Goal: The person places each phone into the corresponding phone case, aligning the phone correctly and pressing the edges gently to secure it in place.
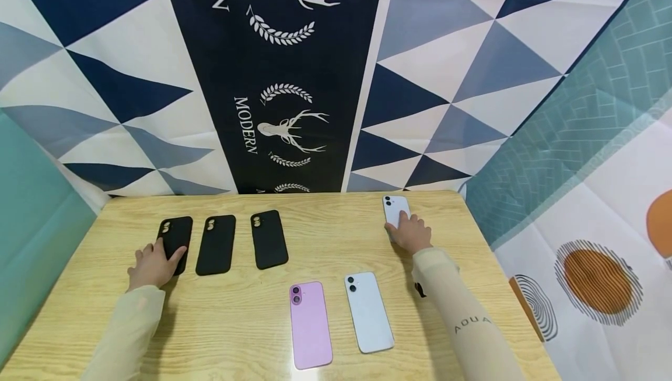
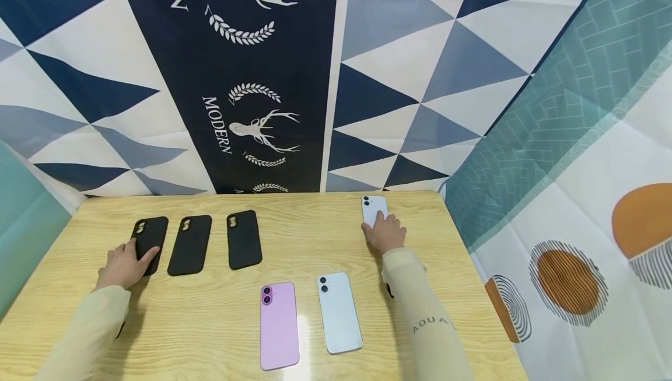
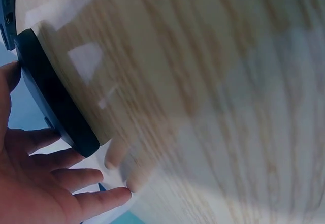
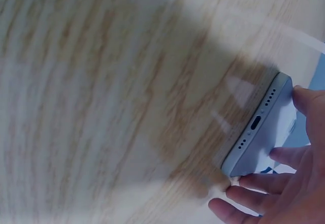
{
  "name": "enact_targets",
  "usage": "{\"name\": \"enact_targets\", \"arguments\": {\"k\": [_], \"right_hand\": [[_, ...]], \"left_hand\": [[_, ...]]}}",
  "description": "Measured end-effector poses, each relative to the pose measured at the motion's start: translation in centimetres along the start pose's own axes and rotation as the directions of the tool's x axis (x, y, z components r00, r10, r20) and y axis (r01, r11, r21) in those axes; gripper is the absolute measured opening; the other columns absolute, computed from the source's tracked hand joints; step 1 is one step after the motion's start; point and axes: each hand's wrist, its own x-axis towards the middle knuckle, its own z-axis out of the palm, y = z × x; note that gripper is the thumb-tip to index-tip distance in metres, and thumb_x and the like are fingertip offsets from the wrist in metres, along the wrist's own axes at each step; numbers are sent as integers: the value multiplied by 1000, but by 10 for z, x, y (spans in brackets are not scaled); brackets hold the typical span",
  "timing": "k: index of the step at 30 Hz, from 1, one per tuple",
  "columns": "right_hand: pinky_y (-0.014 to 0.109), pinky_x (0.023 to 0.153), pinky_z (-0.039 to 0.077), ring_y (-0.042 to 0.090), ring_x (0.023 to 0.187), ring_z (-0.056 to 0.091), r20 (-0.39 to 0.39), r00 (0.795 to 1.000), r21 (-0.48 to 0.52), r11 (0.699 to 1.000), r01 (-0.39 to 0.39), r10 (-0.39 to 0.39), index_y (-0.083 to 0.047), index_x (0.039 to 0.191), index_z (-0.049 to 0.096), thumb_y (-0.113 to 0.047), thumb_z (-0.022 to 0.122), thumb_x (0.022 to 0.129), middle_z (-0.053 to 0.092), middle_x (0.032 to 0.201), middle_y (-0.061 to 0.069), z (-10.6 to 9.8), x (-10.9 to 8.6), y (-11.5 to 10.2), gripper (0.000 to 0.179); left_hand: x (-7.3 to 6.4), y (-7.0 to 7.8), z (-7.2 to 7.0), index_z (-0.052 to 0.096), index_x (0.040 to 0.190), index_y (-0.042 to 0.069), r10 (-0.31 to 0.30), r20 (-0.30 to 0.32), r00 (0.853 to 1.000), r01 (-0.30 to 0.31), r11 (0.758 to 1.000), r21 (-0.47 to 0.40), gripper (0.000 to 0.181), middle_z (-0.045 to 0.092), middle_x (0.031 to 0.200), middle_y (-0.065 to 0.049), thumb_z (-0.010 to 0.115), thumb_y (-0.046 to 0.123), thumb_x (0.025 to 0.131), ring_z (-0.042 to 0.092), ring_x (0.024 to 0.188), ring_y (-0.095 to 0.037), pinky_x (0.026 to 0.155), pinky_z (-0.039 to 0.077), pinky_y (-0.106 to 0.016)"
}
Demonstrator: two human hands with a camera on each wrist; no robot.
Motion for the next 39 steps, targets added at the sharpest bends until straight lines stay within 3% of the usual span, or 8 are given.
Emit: {"name": "enact_targets", "arguments": {"k": [7, 14, 19, 23, 26, 31, 34, 39], "right_hand": [[57, 87, 45, 46, 108, 48, -22, 1000, 10, 1000, 2, -2, 10, 125, 46, -48, 47, 92, 50, 116, 34, -4, 7, -4, 66], [52, 79, 49, 44, 103, 50, -85, 994, 124, 991, -59, 70, 13, 116, 51, -42, 59, 88, 52, 107, 32, -4, 9, -7, 62], [54, 84, 47, 44, 106, 47, -89, 987, 205, 972, -111, 132, 14, 117, 48, -39, 65, 84, 50, 110, 32, -8, 12, -11, 65], [60, 95, 40, 50, 116, 40, -69, 979, 251, 953, -169, 192, 15, 133, 32, -37, 70, 80, 42, 122, 37, -12, 16, -14, 84], [60, 99, 37, 51, 119, 37, -64, 969, 262, 941, -213, 237, 14, 137, 24, -38, 74, 76, 38, 126, 39, -13, 18, -15, 94], [54, 94, 40, 43, 110, 37, -31, 956, 292, 918, -269, 291, 14, 123, 40, -38, 76, 72, 39, 118, 34, -15, 20, -15, 81], [52, 93, 42, 42, 110, 35, 15, 952, 352, 889, -292, 307, 14, 125, 37, -36, 77, 73, 34, 120, 34, -17, 20, -13, 83], [52, 96, 42, 46, 119, 34, 101, 943, 425, 843, -330, 318, 14, 134, 22, -37, 74, 75, 25, 129, 36, -18, 19, -9, 94]], "left_hand": [[-2, 2, -2, 11, 142, -15, -6, 5, 1000, 6, 1000, 1, 95, 17, 135, -45, 25, 66, 93, 11, 125, -62, 88, 26, -78], [-4, 6, -4, 16, 141, -17, 4, -20, 1000, -4, 1000, 16, 94, 22, 133, -47, 30, 63, 93, 21, 122, -61, 88, 33, -74], [-4, 11, -10, 23, 137, -20, 16, -39, 999, -14, 999, 49, 92, 29, 128, -48, 35, 60, 94, 32, 114, -63, 86, 38, -70], [-2, 11, -12, 26, 135, -21, 7, -65, 998, -4, 999, 37, 89, 32, 124, -49, 42, 56, 94, 36, 109, -63, 83, 40, -69], [0, 11, -11, 29, 133, -21, -18, -103, 994, 17, 1000, -14, 91, 35, 119, -48, 51, 56, 89, 38, 105, -62, 80, 41, -68], [7, 4, -9, 35, 127, -23, -60, -173, 983, 45, 995, -88, 108, 40, 113, -47, 61, 68, 75, 42, 101, -60, 80, 42, -66], [9, 2, -13, 38, 124, -24, -88, -156, 984, 68, 989, -130, 105, 43, 113, -47, 66, 64, 74, 43, 102, -59, 85, 42, -64], [7, 3, -24, 37, 128, -23, -156, -65, 986, 138, 966, -219, 80, 41, 123, -44, 66, 37, 84, 44, 109, -56, 90, 43, -61]]}}
